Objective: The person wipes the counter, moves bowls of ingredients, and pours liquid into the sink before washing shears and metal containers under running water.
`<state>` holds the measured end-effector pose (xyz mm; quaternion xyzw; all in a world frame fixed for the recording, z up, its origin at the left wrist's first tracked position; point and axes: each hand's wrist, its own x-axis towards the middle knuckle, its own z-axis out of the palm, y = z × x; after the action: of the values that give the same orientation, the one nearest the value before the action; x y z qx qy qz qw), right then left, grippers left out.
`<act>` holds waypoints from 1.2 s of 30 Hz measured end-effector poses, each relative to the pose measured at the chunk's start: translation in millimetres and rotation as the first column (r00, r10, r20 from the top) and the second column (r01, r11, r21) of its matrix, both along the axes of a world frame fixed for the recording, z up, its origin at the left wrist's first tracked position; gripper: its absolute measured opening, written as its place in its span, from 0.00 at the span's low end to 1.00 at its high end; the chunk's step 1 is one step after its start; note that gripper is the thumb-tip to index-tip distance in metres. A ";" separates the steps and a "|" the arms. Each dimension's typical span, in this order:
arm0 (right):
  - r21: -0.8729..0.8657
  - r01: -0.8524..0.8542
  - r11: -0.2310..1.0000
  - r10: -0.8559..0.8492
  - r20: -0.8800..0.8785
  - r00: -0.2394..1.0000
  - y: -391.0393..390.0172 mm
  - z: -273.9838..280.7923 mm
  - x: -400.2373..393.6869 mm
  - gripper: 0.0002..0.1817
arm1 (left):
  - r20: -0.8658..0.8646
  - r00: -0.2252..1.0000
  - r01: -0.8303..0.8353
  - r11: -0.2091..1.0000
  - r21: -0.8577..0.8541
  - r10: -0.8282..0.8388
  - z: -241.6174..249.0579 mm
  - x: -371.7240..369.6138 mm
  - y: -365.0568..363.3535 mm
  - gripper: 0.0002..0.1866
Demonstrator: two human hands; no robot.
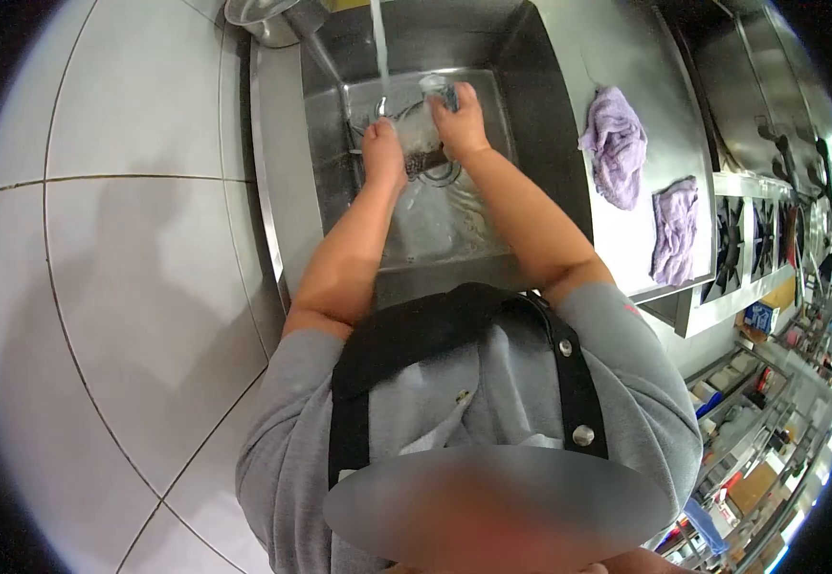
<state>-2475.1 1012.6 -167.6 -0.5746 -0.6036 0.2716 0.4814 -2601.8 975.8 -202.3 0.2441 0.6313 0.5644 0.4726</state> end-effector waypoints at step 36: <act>0.215 -0.416 0.883 0.391 0.149 0.908 -26.2 152.1 -66.9 0.19 | -0.704 0.710 0.269 0.915 0.300 0.022 43.2 -28.0 11.5 0.17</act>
<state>-2542.0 986.4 -15.5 -0.3861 -0.7622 0.2607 0.4495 -2629.8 987.3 -159.1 0.5668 0.6215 0.5092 0.1820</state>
